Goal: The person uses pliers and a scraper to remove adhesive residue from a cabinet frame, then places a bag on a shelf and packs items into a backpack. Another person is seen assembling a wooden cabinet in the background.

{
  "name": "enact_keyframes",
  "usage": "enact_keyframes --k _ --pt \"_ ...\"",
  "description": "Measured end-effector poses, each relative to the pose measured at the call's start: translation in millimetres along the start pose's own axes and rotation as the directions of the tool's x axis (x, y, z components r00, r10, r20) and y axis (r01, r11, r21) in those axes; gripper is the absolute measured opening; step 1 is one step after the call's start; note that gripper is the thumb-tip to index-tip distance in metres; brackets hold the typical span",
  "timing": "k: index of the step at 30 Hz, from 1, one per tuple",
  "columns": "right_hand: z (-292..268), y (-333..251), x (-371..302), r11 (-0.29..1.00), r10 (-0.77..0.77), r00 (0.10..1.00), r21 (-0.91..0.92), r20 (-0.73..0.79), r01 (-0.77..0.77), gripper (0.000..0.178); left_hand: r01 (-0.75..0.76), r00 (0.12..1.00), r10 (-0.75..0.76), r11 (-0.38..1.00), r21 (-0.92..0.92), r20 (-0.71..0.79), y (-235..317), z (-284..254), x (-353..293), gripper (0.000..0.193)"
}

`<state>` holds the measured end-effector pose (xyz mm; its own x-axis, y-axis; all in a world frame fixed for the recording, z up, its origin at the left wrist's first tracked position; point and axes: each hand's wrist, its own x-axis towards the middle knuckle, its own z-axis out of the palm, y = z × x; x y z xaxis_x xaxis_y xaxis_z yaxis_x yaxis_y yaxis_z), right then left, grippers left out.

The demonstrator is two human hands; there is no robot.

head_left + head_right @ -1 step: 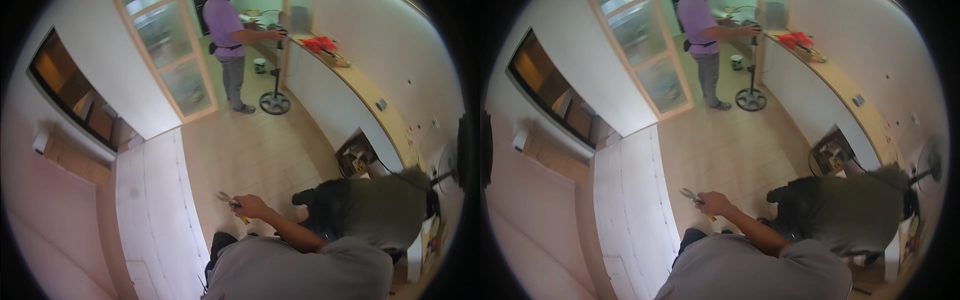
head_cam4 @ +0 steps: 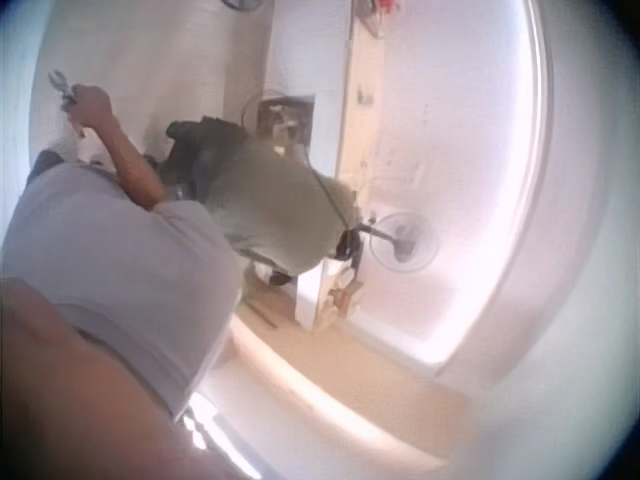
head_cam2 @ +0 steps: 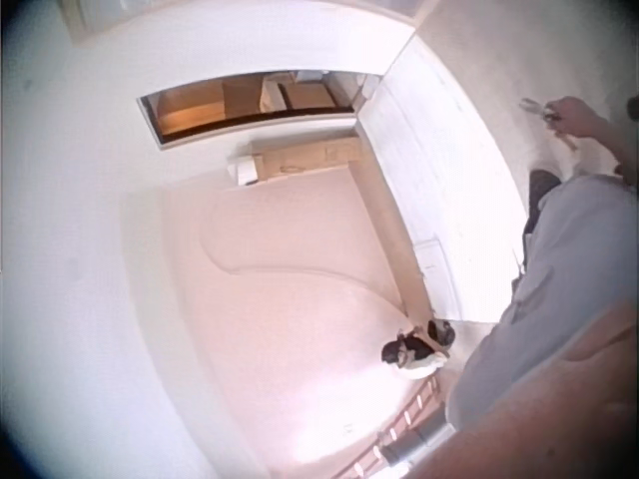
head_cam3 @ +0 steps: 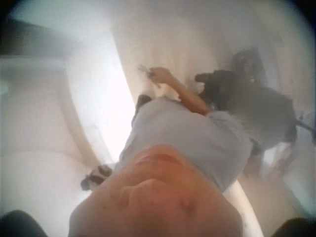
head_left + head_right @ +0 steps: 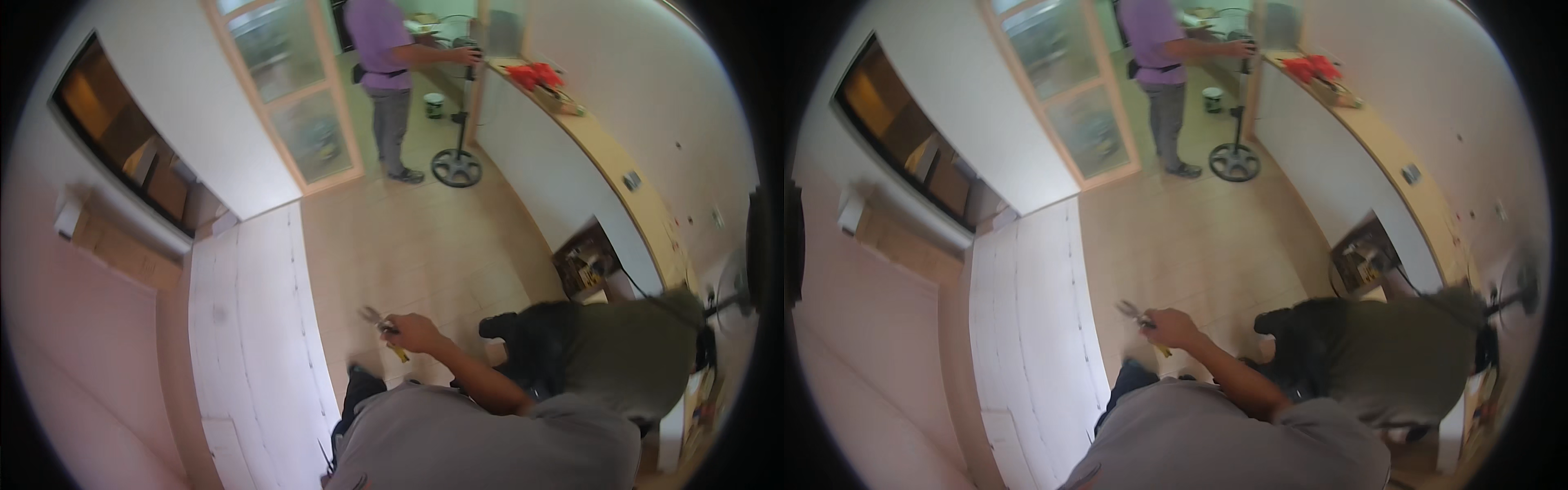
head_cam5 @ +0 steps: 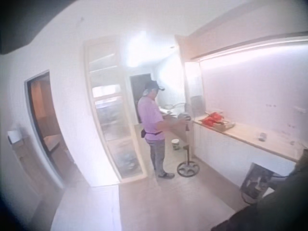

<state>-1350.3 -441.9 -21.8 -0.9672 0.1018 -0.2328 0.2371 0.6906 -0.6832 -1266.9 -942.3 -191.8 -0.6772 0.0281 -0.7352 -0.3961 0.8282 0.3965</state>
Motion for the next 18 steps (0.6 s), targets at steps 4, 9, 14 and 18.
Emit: enact_keyframes --k 4,9,14,18 --pt "-34 17 82 0.992 0.120 0.992 -0.034 -0.034 -0.121 0.049 -0.122 0.992 0.114 0.938 0.323 0.045 -21 -46 65 0.021" --pt "-66 48 178 0.951 0.274 0.955 -0.114 -0.111 -0.287 0.048 0.173 0.981 -0.188 0.964 0.203 0.054 2 -147 236 0.039" --pt "-92 83 224 0.861 0.448 0.871 -0.164 -0.204 -0.481 0.048 0.218 0.974 -0.198 0.949 0.230 -0.107 142 -255 392 0.044" --pt "-119 96 285 0.829 0.482 0.851 -0.205 -0.210 -0.520 0.040 0.080 0.975 -0.032 0.974 0.211 -0.218 293 -308 488 0.051"
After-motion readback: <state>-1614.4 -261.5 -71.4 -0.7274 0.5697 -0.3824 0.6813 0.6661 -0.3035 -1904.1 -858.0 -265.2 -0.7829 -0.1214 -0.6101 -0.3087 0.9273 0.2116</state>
